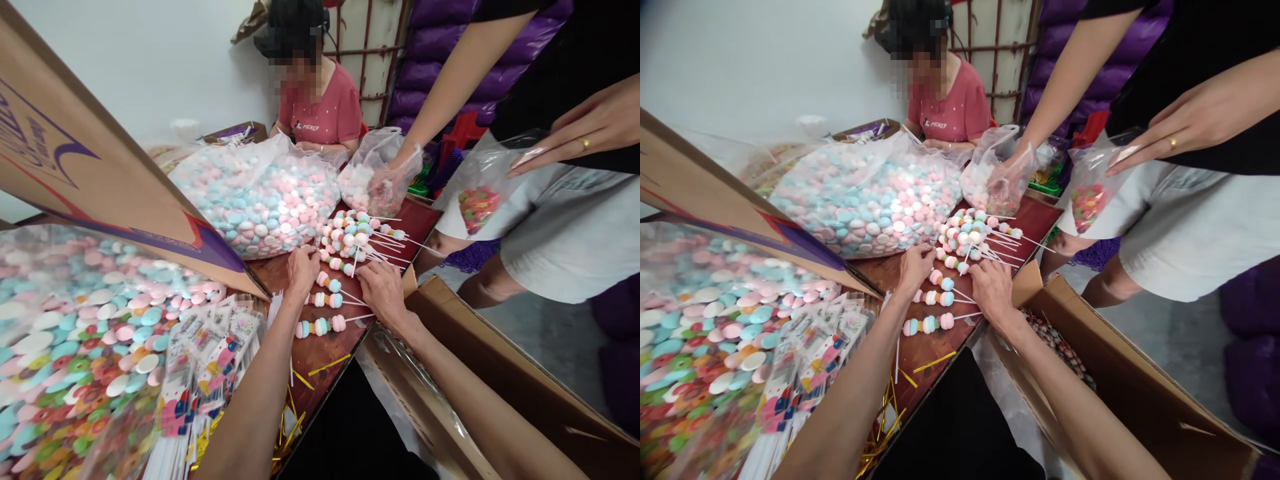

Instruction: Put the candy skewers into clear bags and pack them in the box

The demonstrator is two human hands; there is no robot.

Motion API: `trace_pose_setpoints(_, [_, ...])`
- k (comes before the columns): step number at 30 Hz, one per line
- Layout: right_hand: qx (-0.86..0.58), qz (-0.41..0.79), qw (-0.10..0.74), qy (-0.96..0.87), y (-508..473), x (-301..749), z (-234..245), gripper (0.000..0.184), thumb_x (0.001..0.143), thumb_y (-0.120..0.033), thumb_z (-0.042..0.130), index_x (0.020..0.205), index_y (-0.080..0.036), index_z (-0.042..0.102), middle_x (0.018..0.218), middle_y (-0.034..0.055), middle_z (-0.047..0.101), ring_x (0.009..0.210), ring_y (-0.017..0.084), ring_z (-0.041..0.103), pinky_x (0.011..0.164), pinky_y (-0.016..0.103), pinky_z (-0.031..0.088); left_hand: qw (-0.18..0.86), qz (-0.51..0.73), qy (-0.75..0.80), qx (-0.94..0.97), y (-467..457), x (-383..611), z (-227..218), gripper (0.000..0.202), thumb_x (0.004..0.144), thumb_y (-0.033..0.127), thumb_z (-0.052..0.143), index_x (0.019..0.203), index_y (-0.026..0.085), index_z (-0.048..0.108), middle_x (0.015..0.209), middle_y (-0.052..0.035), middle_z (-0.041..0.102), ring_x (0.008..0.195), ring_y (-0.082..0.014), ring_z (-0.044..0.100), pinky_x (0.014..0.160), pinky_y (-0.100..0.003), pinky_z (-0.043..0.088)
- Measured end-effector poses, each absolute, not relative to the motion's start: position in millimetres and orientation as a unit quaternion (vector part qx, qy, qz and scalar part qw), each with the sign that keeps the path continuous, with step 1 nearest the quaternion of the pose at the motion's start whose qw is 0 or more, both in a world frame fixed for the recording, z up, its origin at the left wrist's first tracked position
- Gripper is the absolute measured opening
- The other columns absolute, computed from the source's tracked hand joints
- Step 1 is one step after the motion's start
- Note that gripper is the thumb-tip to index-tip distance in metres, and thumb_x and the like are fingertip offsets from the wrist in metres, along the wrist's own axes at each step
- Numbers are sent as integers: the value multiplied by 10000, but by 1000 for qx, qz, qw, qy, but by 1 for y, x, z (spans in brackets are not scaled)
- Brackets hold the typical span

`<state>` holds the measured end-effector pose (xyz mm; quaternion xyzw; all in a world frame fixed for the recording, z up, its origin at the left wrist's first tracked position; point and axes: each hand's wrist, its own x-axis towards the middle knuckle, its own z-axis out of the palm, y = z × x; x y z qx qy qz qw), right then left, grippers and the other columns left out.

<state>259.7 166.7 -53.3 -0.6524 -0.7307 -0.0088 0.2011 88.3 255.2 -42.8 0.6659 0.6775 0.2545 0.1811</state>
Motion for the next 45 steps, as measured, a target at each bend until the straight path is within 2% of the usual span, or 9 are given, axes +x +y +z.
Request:
trace_pose_setpoints(6, [-623,90,316,-710,163,263,-59,271,988,-251,389,959,-196,653,926,67,629,843,190,574,739,285,397,197,267,661,673,253,82,-45,252,823,184,560,1003,210,735,945,-74,752,930,-227,675,813,-287,465])
trace_pose_setpoints(9, [-614,115,343,-702,162,264,-62,245,978,-268,411,947,-214,648,918,57,618,841,187,582,715,272,416,206,282,651,674,251,80,-46,283,815,171,560,1049,206,714,970,-74,745,961,-224,669,834,-279,461])
trace_pose_setpoints(15, [-617,117,337,-701,164,263,-64,241,959,-249,436,923,-203,670,884,62,609,840,196,588,707,281,419,212,295,640,677,251,78,-51,257,814,175,552,1028,197,693,912,-60,723,904,-210,652,800,-274,448])
trace_pose_setpoints(20, [-626,114,322,-701,164,260,-63,249,960,-231,430,912,-193,671,872,60,594,828,192,576,689,279,398,211,280,639,684,250,78,-53,160,818,204,539,838,185,697,771,-40,669,771,-196,608,696,-274,404])
trace_pose_setpoints(24, [-646,106,273,-705,163,256,-60,237,960,-221,441,875,-195,661,843,42,554,773,176,548,643,270,359,217,271,640,686,249,77,-51,223,855,268,507,744,176,677,668,-20,603,687,-178,560,628,-268,360])
trace_pose_setpoints(29, [-656,101,232,-711,163,252,-53,236,964,-212,439,833,-198,635,841,32,531,739,164,517,600,268,309,227,267,637,687,250,76,-50,250,864,346,538,803,165,699,716,-23,645,704,-169,576,642,-257,378])
trace_pose_setpoints(32, [-662,98,229,-707,163,248,-52,247,973,-211,418,837,-195,623,843,34,527,723,161,506,600,269,303,220,259,644,685,248,77,-50,245,863,340,550,865,161,719,765,-44,679,738,-183,600,670,-265,395])
trace_pose_setpoints(45, [-634,131,295,-702,158,256,-51,252,963,-234,433,835,-190,645,799,33,508,771,176,532,675,275,371,172,210,634,724,238,82,-38,235,867,265,546,984,202,739,927,-75,705,918,-226,626,750,-286,409])
